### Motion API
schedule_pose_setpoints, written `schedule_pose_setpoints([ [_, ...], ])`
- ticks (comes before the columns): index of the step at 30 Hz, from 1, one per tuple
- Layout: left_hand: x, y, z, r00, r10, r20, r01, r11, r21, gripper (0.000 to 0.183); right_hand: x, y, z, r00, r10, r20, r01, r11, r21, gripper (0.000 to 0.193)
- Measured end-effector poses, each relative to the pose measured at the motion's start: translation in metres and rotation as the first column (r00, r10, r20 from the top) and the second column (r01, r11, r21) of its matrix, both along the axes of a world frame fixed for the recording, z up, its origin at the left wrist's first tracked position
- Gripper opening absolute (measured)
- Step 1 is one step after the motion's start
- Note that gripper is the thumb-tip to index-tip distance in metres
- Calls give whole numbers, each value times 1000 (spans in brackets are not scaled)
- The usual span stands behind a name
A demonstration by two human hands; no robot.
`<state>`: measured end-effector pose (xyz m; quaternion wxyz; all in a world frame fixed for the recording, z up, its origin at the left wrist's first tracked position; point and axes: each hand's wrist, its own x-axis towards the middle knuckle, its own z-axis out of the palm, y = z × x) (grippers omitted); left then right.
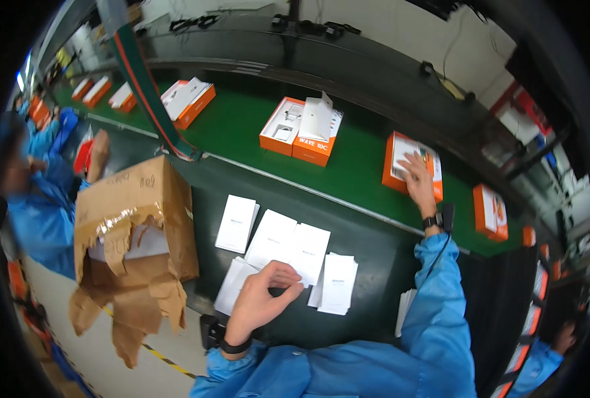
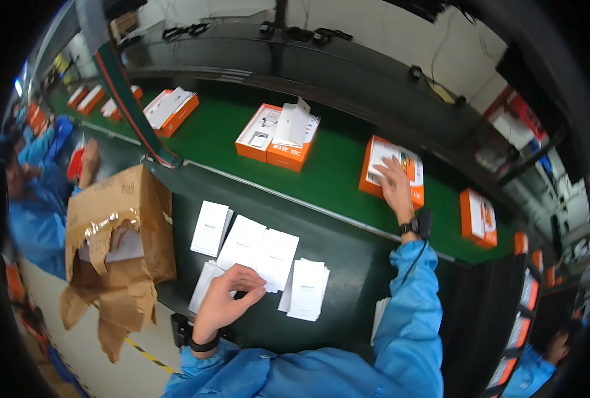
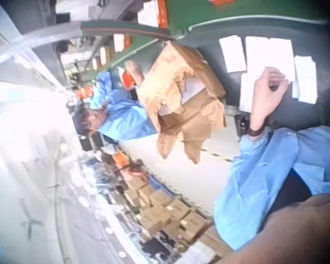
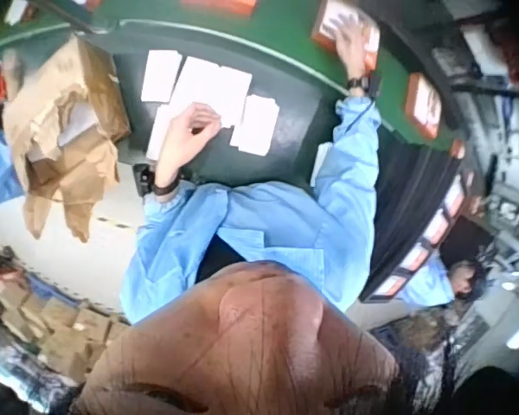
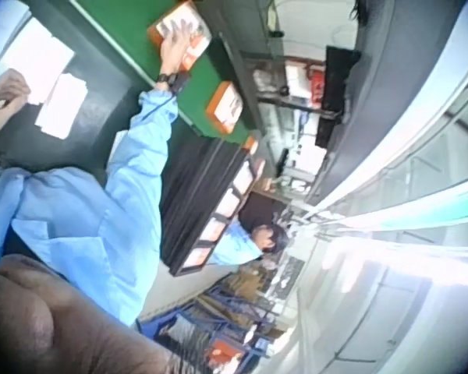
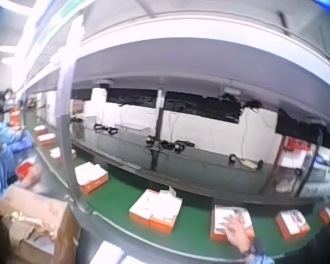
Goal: Packaging manuals and SIM cards into mobile phone boxes on an assembly line.
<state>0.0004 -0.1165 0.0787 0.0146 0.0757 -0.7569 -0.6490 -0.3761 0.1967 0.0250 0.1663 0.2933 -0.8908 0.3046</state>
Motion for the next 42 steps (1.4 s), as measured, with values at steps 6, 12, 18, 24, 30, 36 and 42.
schedule_pose_setpoints([
  [6, -9, -3, 1, 1000, -10, -6, 10, 999, -43, 25, -5, 37, 7, 995, 9, 100, -19, 995, 103, 52],
  [12, -19, 6, -5, 999, -48, 9, 49, 998, -31, 24, -1, 23, 32, 973, -7, 231, -46, 973, 225, 40],
  [18, -21, 5, -4, 1000, 16, -7, -17, 996, -84, 25, -3, 21, 29, 993, 33, 113, -62, 961, 271, 26],
  [24, -39, 15, -16, 943, 274, -191, -333, 730, -597, 39, 2, -99, 58, 985, 94, -143, -95, 996, -1, 15],
  [30, -43, 32, -25, 922, 311, -230, -370, 533, -761, 66, -19, -233, 58, 961, -268, -66, 275, 949, 153, 55],
  [36, -32, 55, -14, 952, 278, -127, -275, 604, -748, 70, -58, -207, 27, 959, -251, -133, 278, 926, 257, 25],
  [42, -43, 33, -19, 951, 298, -80, -268, 668, -694, 42, 17, -171, 91, 990, -139, -20, 139, 950, 279, 37],
])
